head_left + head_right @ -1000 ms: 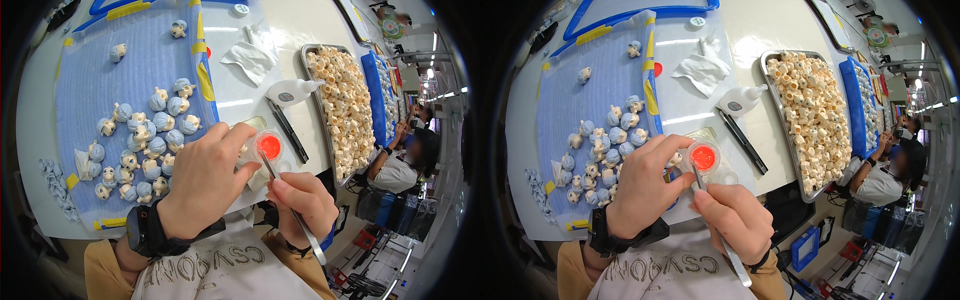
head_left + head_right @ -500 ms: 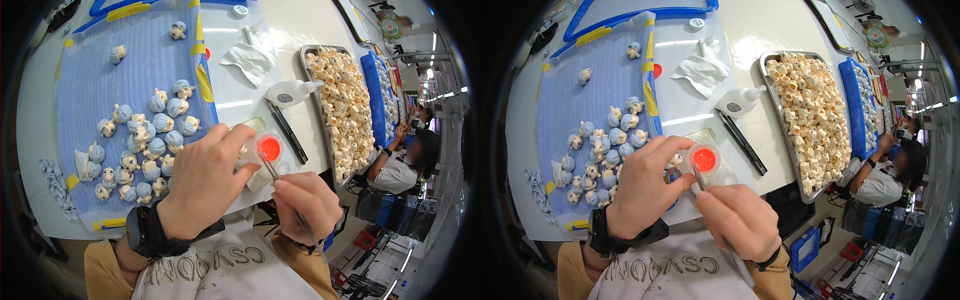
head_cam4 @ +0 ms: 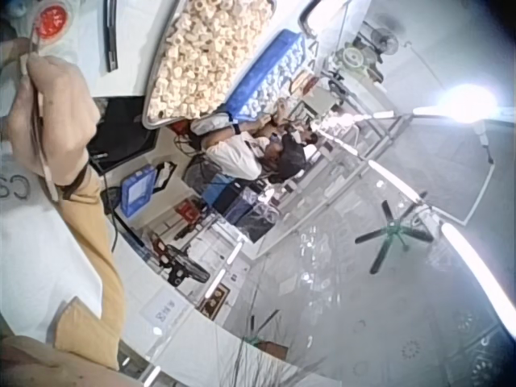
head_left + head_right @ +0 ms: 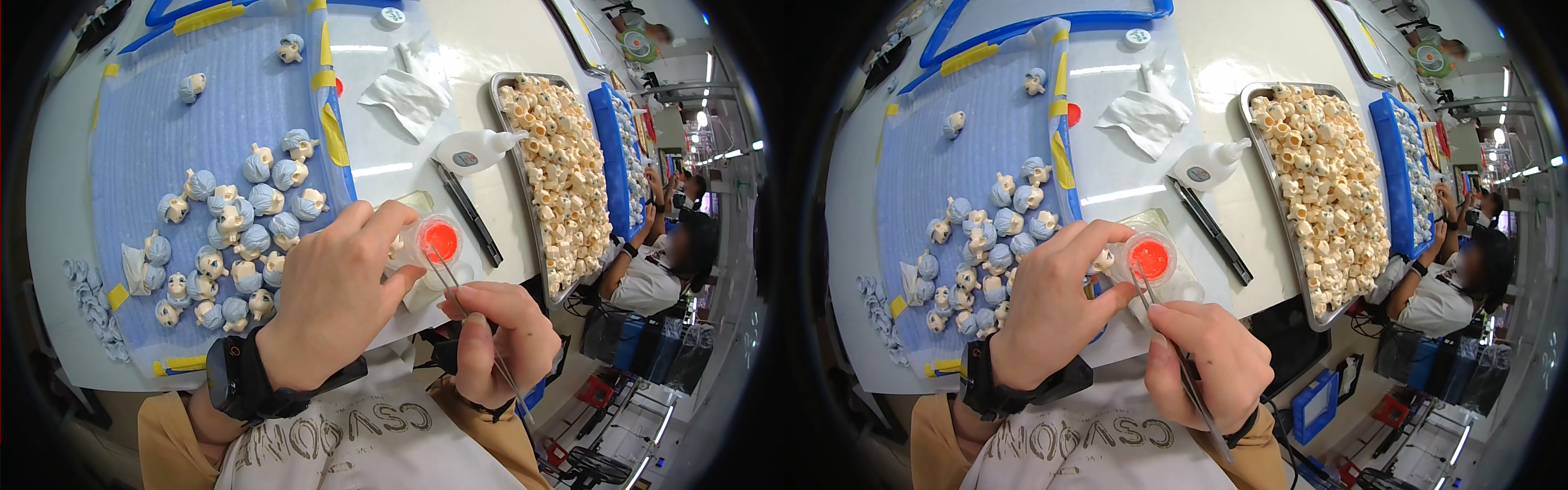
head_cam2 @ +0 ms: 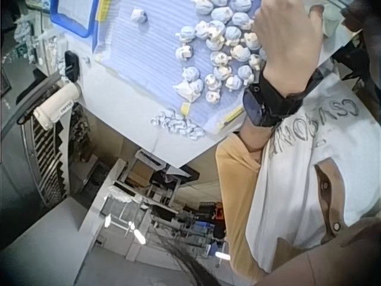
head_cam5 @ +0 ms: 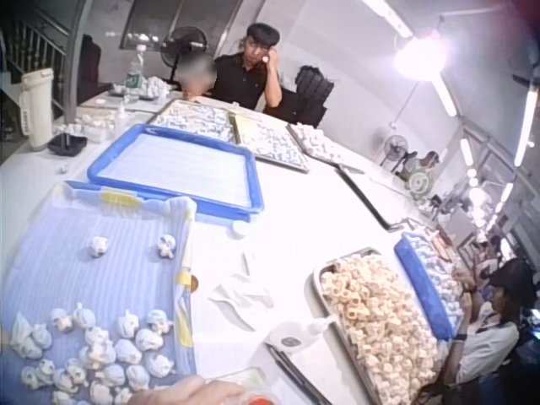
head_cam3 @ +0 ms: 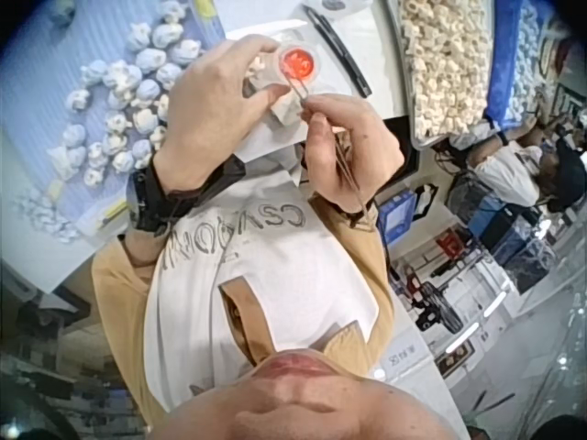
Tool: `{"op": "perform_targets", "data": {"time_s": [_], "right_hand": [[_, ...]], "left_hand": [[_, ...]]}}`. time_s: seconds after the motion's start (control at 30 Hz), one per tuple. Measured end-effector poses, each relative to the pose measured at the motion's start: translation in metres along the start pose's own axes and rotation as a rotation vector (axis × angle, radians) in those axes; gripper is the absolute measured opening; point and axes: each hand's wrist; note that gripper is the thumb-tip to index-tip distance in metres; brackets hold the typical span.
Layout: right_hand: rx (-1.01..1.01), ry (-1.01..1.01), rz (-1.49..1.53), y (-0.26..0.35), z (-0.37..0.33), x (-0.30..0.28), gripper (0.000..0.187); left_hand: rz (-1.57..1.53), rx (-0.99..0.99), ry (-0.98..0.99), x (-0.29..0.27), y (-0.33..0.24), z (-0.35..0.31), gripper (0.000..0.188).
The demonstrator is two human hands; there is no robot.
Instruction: The person uses a fine brush to apply red paint to the mouths of small, unpainted figurine heads arranged on a blue tray. The person carefully dips the brush into a small container of red paint and applies it to the figurines one by one. The person also briefly handles a utility knife and a plastic bag during the process.
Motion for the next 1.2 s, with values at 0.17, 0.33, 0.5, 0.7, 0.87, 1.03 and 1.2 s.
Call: {"op": "perform_targets", "data": {"time_s": [0.17,0.33,0.5,0.7,0.87,1.03,1.2], "right_hand": [[0.113,-0.136,0.112,0.004,-0.005,0.007,0.019],[0.17,-0.117,0.155,0.005,-0.003,0.004,0.016],[0.166,-0.077,0.179,0.005,0.0,0.0,0.015],[0.127,0.014,0.142,0.006,0.003,-0.006,0.016],[0.002,0.087,0.049,0.001,0.005,-0.01,0.02],[-0.103,0.19,-0.016,-0.001,0.013,-0.016,0.023],[-0.204,0.214,-0.079,-0.004,0.016,-0.017,0.023]], "left_hand": [[-0.007,0.004,-0.004,0.0,-0.001,0.0,0.04],[-0.009,0.01,-0.009,0.0,0.0,0.0,0.039],[-0.014,0.012,-0.009,0.001,0.001,0.0,0.039],[-0.001,0.008,-0.011,0.0,0.001,0.0,0.039],[-0.005,-0.002,-0.01,0.0,0.0,0.0,0.038],[-0.002,0.01,-0.018,0.0,0.0,0.0,0.038],[-0.012,-0.004,0.002,-0.001,-0.002,0.0,0.039]]}}
Point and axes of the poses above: each hand's wrist, its own z-axis towards the middle knuckle, its own x-axis out of the palm, y = z × x, and after that the axes turned 12 degrees about -x, right-handed
